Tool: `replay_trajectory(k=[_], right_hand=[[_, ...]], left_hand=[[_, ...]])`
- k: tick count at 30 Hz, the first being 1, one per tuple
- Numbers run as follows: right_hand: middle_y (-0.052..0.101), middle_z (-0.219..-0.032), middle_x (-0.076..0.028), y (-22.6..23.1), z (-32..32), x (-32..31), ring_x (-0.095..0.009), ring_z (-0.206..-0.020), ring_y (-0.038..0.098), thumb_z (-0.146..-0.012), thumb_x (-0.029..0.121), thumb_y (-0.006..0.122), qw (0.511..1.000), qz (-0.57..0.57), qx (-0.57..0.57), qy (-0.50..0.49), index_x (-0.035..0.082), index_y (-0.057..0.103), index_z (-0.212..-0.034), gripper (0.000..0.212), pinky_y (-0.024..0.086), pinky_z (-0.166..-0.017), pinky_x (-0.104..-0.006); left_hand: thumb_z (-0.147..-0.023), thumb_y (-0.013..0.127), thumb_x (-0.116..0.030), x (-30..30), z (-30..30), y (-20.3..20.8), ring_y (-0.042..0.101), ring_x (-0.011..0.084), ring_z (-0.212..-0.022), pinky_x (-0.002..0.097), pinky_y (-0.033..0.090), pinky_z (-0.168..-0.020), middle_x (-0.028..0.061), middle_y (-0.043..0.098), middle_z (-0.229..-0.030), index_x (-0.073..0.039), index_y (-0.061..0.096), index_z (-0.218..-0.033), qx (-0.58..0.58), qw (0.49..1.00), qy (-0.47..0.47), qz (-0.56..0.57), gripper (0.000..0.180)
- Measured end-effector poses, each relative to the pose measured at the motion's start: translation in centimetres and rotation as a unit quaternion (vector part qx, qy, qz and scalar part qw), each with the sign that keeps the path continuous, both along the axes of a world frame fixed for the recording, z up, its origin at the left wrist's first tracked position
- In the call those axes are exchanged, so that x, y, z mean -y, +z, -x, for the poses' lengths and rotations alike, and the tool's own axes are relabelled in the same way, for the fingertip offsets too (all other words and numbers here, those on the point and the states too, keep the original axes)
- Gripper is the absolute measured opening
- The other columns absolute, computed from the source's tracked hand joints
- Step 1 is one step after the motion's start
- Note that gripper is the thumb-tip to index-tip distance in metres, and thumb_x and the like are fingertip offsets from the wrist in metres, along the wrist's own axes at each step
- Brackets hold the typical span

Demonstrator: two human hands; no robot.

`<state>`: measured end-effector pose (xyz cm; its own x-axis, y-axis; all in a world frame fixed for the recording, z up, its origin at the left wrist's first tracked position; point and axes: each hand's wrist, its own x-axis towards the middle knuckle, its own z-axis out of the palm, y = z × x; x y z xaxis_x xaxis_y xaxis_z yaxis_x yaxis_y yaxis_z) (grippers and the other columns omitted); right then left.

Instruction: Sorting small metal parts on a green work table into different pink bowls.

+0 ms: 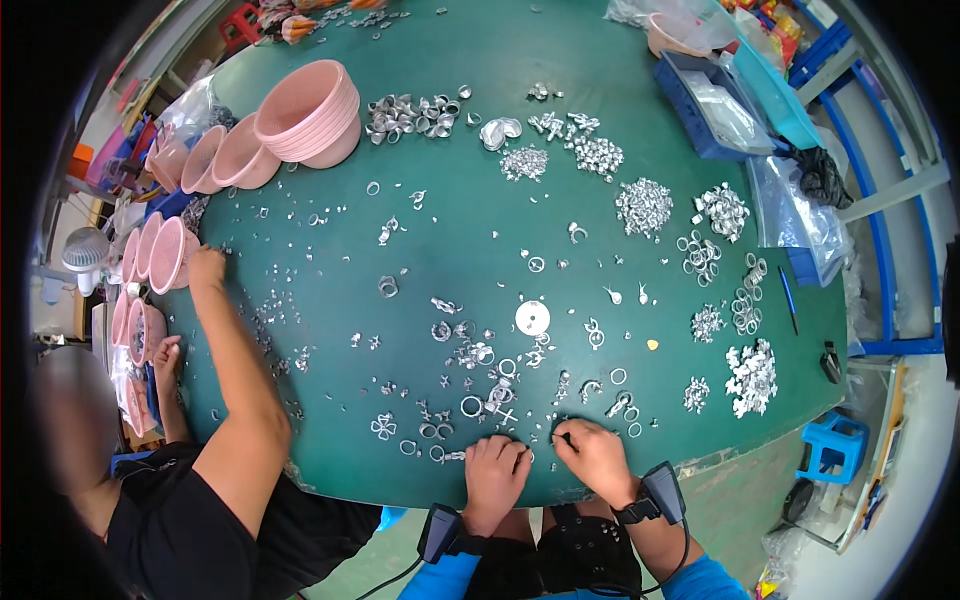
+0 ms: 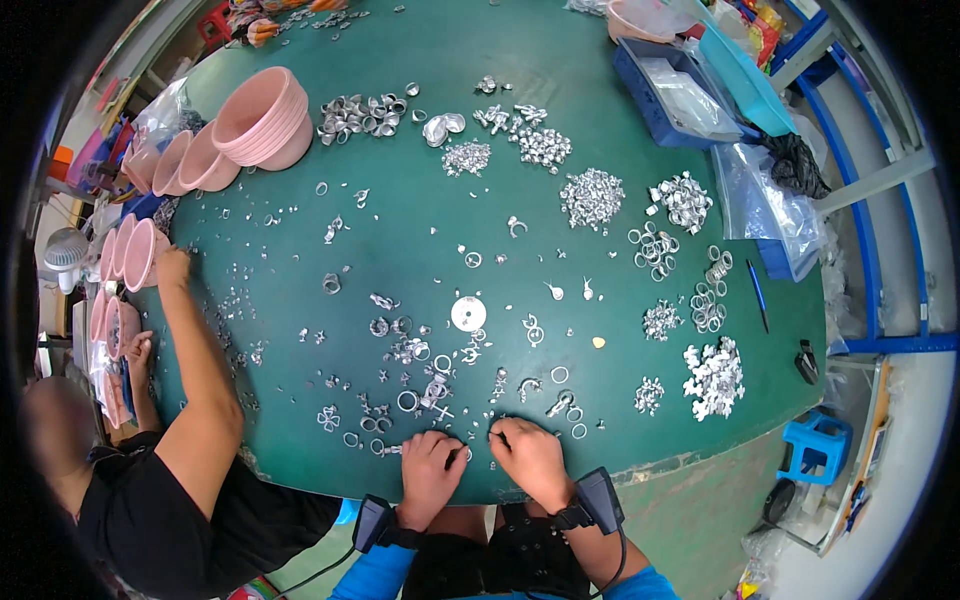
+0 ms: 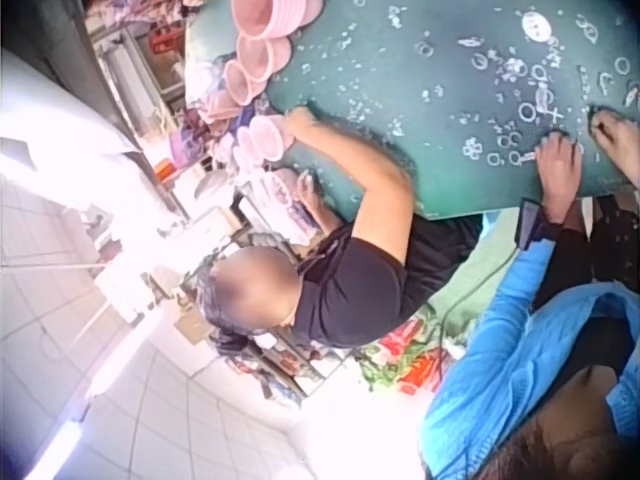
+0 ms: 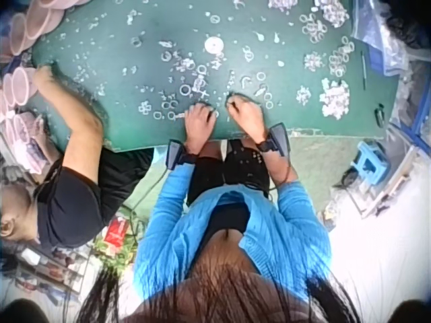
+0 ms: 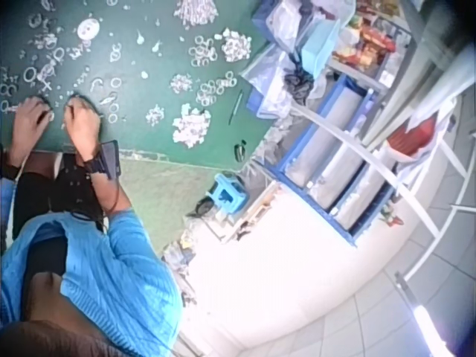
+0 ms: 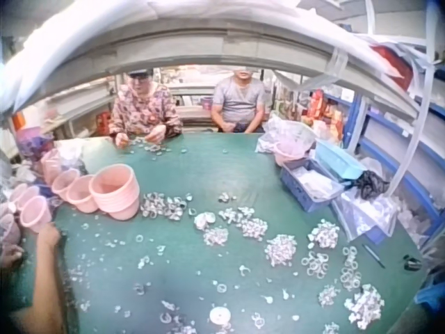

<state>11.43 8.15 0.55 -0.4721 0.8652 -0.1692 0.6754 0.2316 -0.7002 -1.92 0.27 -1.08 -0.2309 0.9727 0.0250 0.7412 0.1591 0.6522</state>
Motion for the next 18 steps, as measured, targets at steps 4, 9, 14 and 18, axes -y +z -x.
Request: replay_trajectory(k=[4,9,14,18], right_hand=[[0.055,-0.066,-0.008,0.9,0.2,-0.6,-0.025,-0.06,0.055,-0.07,0.012,0.056,0.998,0.055,0.018,-0.018,0.006,0.054,-0.074,0.007,0.044,-0.05,-0.0329],[0.055,-0.067,-0.008,0.1,0.9,-0.4,-0.025,-0.061,0.055,-0.07,0.012,0.056,1.0,-0.011,-0.023,0.003,0.006,0.054,-0.075,0.008,0.044,-0.052,-0.0329],[0.055,-0.068,-0.008,-0.7,1.3,-0.4,-0.025,-0.063,0.055,-0.07,0.012,0.056,0.997,-0.058,-0.006,0.044,0.006,0.054,-0.076,0.009,0.044,-0.054,-0.0324],[0.055,-0.067,-0.008,-1.4,0.8,-0.6,-0.025,-0.062,0.054,-0.07,0.012,0.056,0.996,-0.065,-0.012,0.053,0.005,0.055,-0.074,0.008,0.044,-0.053,-0.0323]], left_hand=[[-0.064,0.062,-0.012,-0.6,-0.8,-0.1,0.046,0.0216,-0.069,0.0324,0.033,-0.061,0.0037,0.048,-0.072,-0.009,0.054,-0.072,0.011,0.999,0.032,-0.009,0.012],[-0.066,0.06,-0.01,-1.1,-1.1,-0.7,0.047,0.0213,-0.067,0.0326,0.035,-0.059,0.0051,0.048,-0.07,-0.006,0.054,-0.071,0.009,1.0,0.009,0.002,0.009],[-0.074,0.053,-0.005,-0.3,-0.3,2.2,0.051,0.015,-0.062,0.0262,0.038,-0.053,0.0059,0.052,-0.07,-0.003,0.052,-0.072,0.32,0.93,0.125,0.134,0.003],[-0.078,0.047,-0.001,-0.2,0.8,2.0,0.05,0.0106,-0.063,0.0209,0.039,-0.054,0.0073,0.055,-0.075,0.0,0.051,-0.081,0.742,0.622,0.222,0.118,0.006]])
